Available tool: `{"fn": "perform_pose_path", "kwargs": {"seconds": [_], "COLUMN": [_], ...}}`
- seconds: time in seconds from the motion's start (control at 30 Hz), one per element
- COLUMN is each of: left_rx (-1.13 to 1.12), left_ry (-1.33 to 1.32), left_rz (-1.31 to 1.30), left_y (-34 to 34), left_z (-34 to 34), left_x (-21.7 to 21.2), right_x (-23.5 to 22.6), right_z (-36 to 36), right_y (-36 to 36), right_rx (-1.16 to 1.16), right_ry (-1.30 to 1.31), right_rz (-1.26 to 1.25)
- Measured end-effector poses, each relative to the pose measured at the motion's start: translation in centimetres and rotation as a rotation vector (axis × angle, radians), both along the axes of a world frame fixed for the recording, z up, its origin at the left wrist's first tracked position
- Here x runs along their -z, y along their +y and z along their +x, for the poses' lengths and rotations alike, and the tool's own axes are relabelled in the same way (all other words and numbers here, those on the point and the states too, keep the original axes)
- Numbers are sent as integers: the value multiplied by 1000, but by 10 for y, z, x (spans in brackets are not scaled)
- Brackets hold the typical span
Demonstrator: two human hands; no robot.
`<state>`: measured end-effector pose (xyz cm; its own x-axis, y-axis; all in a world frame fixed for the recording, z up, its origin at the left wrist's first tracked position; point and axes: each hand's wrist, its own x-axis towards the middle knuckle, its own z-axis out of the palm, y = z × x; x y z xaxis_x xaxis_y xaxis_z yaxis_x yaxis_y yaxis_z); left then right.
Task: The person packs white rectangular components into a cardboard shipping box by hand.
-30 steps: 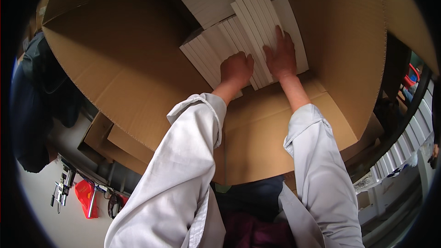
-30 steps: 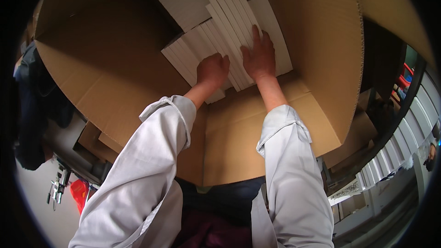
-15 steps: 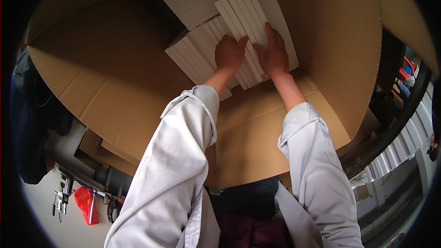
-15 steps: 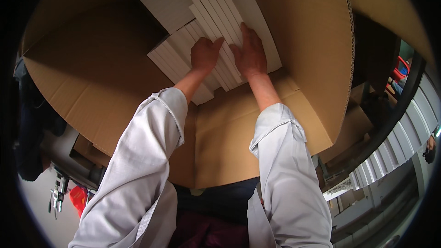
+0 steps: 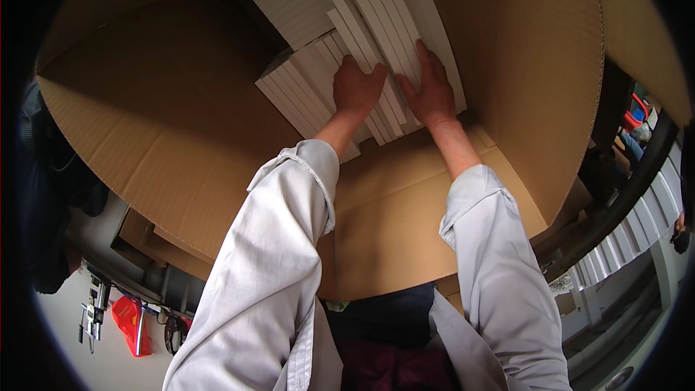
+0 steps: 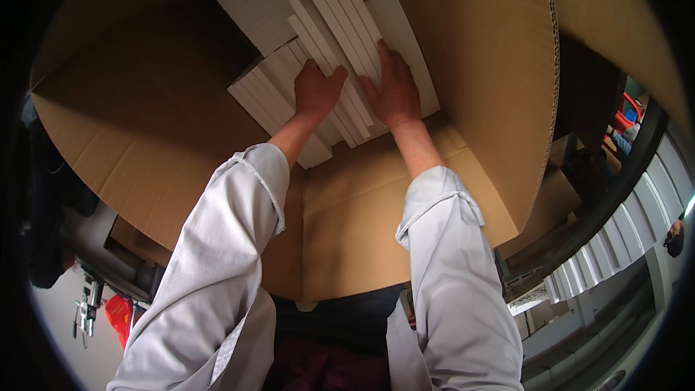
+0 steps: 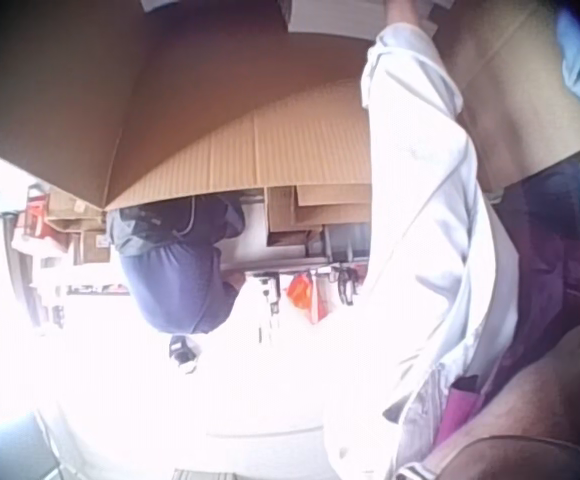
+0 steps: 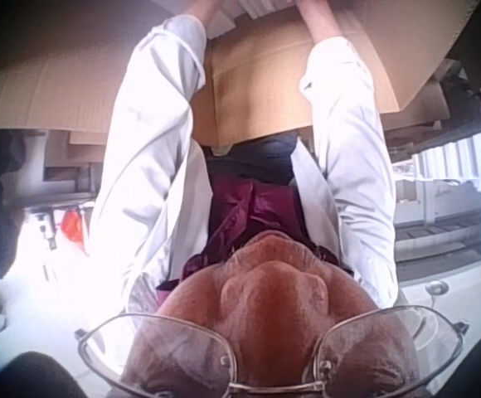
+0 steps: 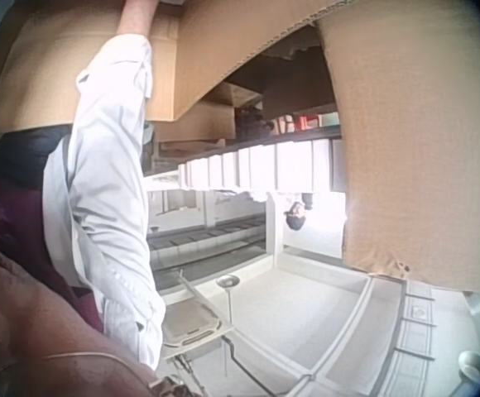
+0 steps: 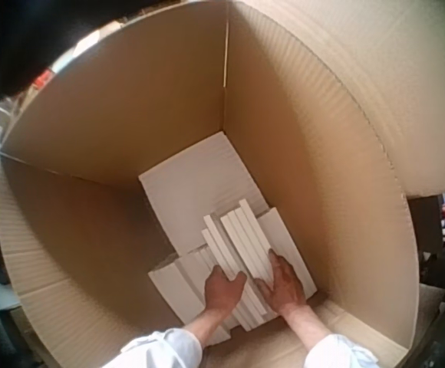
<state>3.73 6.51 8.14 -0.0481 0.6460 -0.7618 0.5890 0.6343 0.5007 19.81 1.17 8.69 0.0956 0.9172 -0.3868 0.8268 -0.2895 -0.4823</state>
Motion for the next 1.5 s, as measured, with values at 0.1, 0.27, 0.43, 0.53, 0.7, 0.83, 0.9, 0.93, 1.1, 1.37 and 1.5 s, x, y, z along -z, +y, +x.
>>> {"fn": "perform_pose_path", "kwargs": {"seconds": [0.1, 0.27, 0.43, 0.53, 0.7, 0.83, 0.9, 0.93, 1.1, 1.37, 1.5], "left_rx": [-22, -20, -9, -43, -72, -96, -96, -77, 5, 117, 434], "left_ry": [-7, 26, 86, 124, 130, 184, 184, 184, 191, 244, 366], "left_rz": [9, -24, -34, -44, -51, -47, -29, -11, 67, 362, 377], "left_y": [-1, 3, 13, 16, 19, 15, 13, 12, 19, 93, 164], "left_z": [4, 9, 19, 27, 28, 27, 24, 19, -3, -50, -73], "left_x": [3, -1, -10, -14, -20, -10, -2, 0, -8, -17, -10], "right_x": [1, 0, 1, 1, 1, 2, 3, 0, 0, -9, -8], "right_z": [0, -1, -2, -3, -5, -11, -13, -18, -29, -33, -25], "right_y": [-1, 0, -2, -1, 1, 2, 5, 9, 32, 40, 28], "right_rx": [8, 12, 18, 14, 24, 39, 28, 30, 124, 273, 274], "right_ry": [-15, -21, -22, -34, -40, -61, -118, -114, -173, -108, -105], "right_rz": [0, -9, -3, -8, -14, -24, 19, 15, -88, -191, -161]}}
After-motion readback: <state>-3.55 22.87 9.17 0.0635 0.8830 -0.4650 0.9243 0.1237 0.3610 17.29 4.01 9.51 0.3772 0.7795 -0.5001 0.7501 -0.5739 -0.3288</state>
